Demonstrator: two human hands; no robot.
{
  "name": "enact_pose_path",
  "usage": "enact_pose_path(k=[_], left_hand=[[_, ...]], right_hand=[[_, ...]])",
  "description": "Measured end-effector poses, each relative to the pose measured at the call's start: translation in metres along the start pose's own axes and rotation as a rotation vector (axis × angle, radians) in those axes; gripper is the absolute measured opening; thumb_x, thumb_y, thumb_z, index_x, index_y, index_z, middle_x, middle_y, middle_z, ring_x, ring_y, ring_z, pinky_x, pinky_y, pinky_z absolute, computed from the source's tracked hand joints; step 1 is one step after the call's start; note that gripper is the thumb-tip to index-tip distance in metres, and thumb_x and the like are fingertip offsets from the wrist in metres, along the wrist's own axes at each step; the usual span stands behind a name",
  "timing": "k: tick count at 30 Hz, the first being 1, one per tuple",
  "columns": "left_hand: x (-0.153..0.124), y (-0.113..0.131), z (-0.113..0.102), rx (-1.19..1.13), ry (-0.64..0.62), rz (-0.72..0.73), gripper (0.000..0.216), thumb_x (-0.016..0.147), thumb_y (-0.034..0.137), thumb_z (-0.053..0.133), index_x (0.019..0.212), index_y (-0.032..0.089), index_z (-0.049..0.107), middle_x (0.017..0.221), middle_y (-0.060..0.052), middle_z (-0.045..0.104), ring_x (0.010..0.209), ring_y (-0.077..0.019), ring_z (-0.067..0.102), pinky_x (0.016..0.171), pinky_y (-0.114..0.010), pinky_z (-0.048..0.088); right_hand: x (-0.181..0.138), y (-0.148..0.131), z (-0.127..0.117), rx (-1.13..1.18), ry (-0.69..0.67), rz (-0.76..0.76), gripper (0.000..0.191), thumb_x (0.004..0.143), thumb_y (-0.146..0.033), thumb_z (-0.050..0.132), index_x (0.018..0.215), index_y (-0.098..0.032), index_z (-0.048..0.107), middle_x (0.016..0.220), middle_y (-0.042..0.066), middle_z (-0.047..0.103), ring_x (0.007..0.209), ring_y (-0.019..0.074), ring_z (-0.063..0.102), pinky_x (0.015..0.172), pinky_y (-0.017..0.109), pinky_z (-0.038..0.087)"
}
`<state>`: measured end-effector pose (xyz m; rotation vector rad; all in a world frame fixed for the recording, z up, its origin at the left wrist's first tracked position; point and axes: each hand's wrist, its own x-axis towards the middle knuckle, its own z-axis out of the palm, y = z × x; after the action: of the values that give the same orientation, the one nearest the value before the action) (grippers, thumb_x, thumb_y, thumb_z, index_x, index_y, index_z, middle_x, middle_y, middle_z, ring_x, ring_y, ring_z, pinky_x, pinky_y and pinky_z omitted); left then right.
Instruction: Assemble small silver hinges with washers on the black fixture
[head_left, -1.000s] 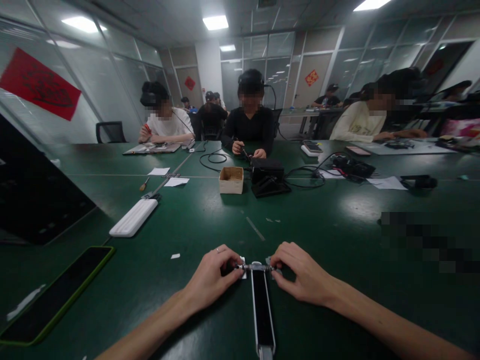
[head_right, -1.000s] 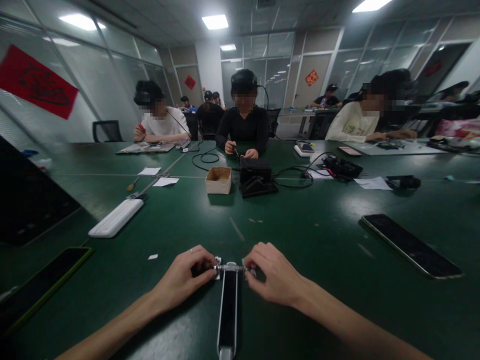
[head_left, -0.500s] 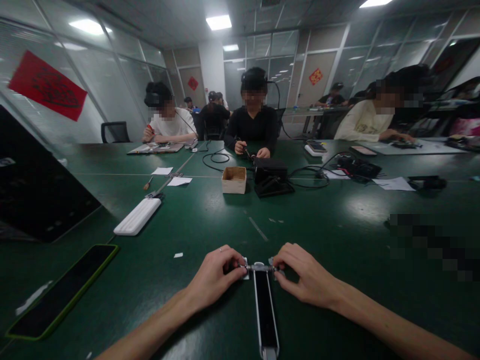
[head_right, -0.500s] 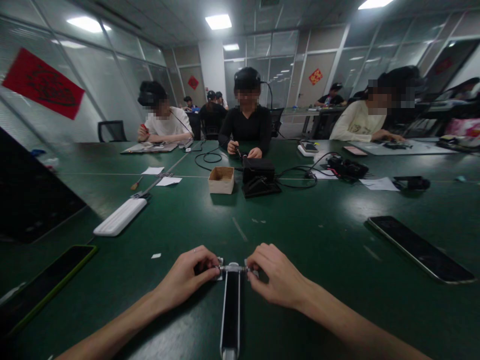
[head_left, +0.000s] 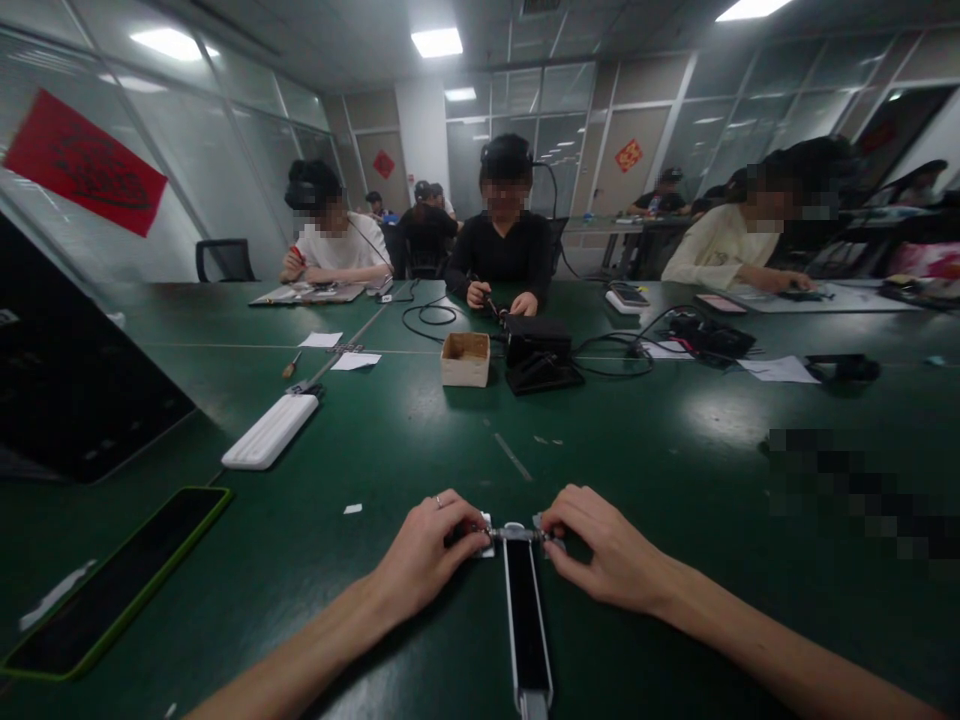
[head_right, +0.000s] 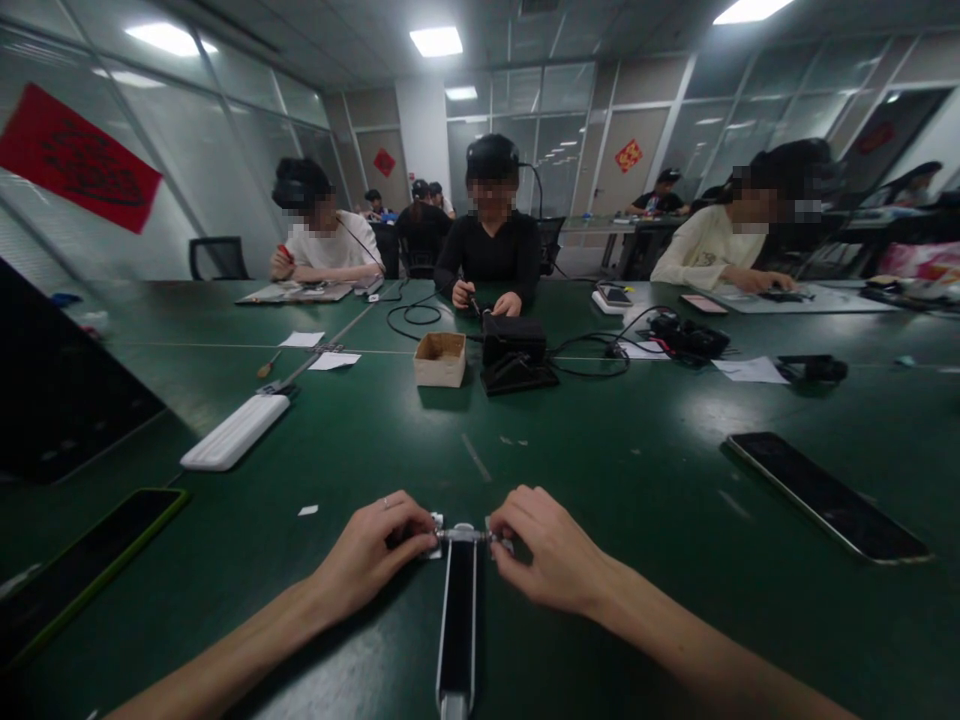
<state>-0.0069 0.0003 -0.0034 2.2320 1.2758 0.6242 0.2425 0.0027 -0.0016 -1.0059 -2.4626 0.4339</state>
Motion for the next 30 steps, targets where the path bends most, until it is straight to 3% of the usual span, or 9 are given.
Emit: enact_pose_path(k=[30], left_hand=[[-0.003,0.01,-0.003,0.046,0.009,0.036,0.005,0.084,0.019,0.067,0.089,0.017,0.068,0.081,-0.001,0.065,0.073,-0.0156,0.06,0.072,-0.027,0.045]], right_hand=[[0.0,0.004,0.008,0.041,0.085,-0.092,0.011,0.082,-0.015,0.051,0.087,-0.019,0.06,0.078,0.005,0.061,0.067,0.0176,0.055,0.057,0.03,0.046]])
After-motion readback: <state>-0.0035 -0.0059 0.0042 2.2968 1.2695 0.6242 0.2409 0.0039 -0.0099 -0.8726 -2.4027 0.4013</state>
